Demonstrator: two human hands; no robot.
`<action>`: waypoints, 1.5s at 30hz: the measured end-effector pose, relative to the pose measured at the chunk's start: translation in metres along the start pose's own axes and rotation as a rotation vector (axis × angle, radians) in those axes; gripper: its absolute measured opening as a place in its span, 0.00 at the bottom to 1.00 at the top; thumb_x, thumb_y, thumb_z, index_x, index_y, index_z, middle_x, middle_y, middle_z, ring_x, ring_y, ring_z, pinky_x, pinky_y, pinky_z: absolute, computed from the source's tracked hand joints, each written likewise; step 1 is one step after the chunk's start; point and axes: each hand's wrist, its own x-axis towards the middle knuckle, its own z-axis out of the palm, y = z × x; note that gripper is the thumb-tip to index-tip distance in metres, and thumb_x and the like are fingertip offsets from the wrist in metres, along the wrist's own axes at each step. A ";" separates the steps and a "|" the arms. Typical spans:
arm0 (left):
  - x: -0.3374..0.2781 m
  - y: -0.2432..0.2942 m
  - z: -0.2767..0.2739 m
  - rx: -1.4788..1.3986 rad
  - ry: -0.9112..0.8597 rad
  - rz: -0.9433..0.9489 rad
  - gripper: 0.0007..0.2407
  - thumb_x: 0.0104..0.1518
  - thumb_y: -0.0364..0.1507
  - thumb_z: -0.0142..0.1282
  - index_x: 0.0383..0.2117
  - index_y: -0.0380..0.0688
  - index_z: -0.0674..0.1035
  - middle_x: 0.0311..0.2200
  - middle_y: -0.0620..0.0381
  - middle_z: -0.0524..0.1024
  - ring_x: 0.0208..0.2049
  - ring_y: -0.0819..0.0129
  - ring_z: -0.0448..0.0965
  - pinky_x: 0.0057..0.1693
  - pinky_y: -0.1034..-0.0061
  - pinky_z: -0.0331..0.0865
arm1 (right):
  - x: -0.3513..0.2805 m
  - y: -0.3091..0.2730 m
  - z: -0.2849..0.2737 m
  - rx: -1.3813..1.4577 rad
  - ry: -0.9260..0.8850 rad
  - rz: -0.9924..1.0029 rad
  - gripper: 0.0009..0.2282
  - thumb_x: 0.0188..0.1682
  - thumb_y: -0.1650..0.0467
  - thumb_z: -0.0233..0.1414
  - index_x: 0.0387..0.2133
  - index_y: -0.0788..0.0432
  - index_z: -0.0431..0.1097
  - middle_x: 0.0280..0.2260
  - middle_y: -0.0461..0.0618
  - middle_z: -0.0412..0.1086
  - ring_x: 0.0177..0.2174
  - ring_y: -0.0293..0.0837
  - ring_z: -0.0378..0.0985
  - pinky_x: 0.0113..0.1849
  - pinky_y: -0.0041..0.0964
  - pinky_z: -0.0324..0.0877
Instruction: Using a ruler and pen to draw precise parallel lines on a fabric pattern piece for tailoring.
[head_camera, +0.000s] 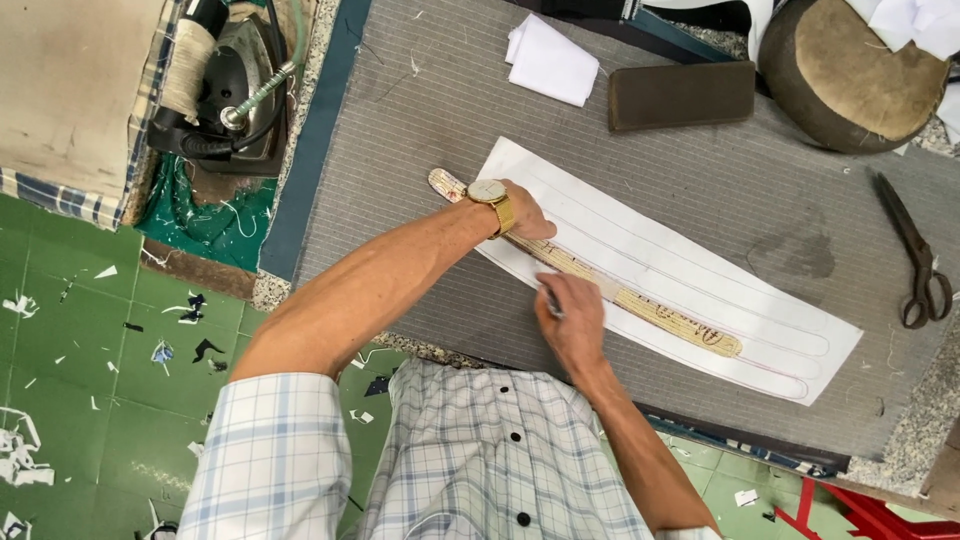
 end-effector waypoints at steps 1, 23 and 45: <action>-0.002 0.001 -0.002 0.033 -0.007 0.018 0.35 0.61 0.54 0.20 0.63 0.42 0.68 0.60 0.42 0.71 0.63 0.51 0.69 0.66 0.53 0.62 | -0.010 0.004 -0.010 0.023 0.047 0.050 0.10 0.49 0.75 0.57 0.42 0.51 0.76 0.35 0.46 0.76 0.40 0.46 0.80 0.47 0.42 0.71; -0.034 0.050 0.130 0.040 0.827 -0.057 0.24 0.62 0.44 0.48 0.61 0.44 0.73 0.57 0.30 0.67 0.62 0.35 0.63 0.67 0.46 0.47 | -0.072 0.056 -0.028 -0.225 0.142 0.139 0.16 0.51 0.73 0.52 0.54 0.49 0.71 0.60 0.45 0.69 0.60 0.53 0.66 0.60 0.54 0.57; 0.011 0.113 0.154 -0.086 0.848 0.137 0.31 0.63 0.49 0.46 0.70 0.51 0.57 0.70 0.32 0.46 0.70 0.28 0.38 0.72 0.42 0.34 | -0.075 0.064 -0.022 -0.233 0.168 0.123 0.18 0.51 0.73 0.51 0.55 0.48 0.71 0.63 0.45 0.66 0.63 0.50 0.63 0.62 0.54 0.55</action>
